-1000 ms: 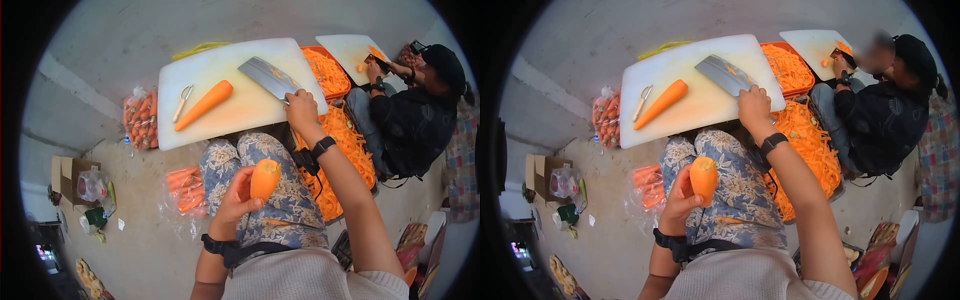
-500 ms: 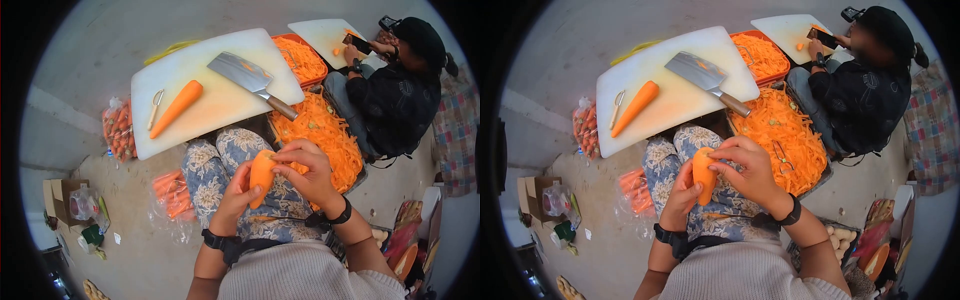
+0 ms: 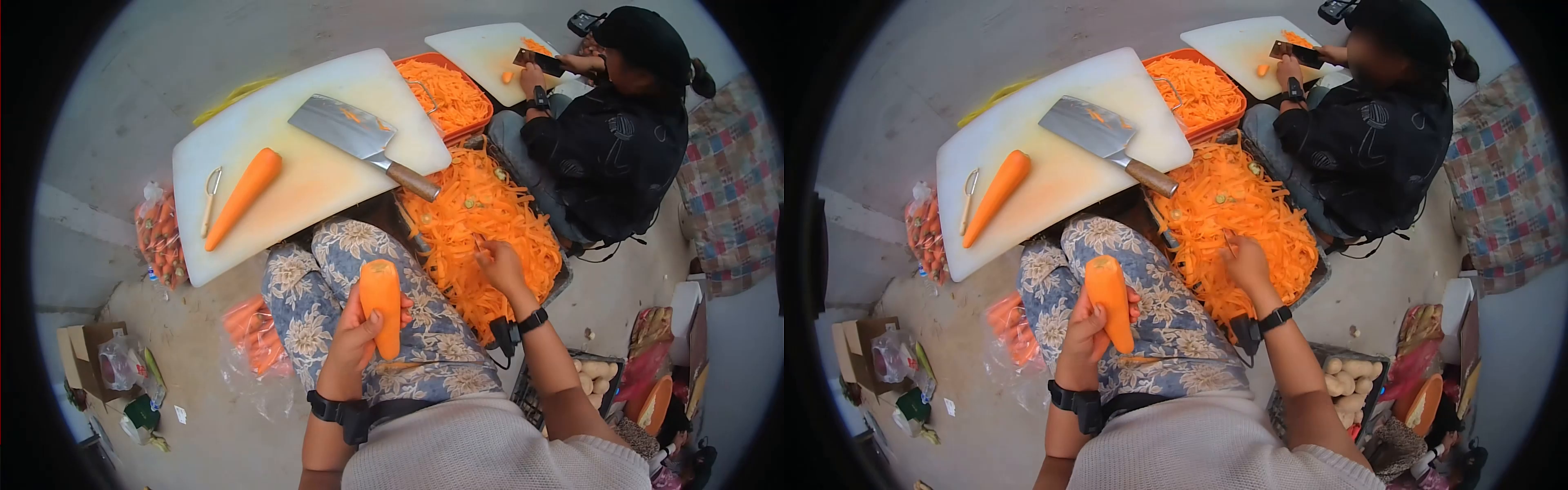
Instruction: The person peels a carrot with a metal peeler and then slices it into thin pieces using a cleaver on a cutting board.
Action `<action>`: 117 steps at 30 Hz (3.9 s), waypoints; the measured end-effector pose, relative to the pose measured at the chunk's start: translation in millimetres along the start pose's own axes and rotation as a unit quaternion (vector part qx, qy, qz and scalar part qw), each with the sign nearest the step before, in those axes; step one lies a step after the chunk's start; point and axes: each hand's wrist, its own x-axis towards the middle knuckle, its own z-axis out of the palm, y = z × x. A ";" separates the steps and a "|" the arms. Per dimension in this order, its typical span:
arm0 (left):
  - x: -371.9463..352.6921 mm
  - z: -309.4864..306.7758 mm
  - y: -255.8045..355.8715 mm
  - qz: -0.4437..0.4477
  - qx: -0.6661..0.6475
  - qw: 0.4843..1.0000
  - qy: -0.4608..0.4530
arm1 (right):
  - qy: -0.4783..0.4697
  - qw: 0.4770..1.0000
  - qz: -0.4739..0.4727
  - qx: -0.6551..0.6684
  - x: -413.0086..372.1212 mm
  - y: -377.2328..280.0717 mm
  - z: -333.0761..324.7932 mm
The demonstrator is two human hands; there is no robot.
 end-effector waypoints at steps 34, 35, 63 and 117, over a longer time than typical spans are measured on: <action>30.8 39.7 -55.3 0.112 0.327 0.938 0.022 | 0.043 0.752 -0.124 0.646 -78.2 -169.3 -74.0; 29.7 40.8 -53.1 0.115 0.326 0.938 0.027 | 0.050 0.751 -0.117 0.648 -77.2 -170.3 -69.0; 17.4 38.1 -51.4 0.070 0.369 0.927 0.010 | 0.112 0.864 -0.074 0.485 -58.2 -146.8 -41.0; 15.5 28.0 -35.5 0.070 0.370 0.924 -0.058 | 0.084 0.846 0.024 0.526 -46.4 -97.7 -54.6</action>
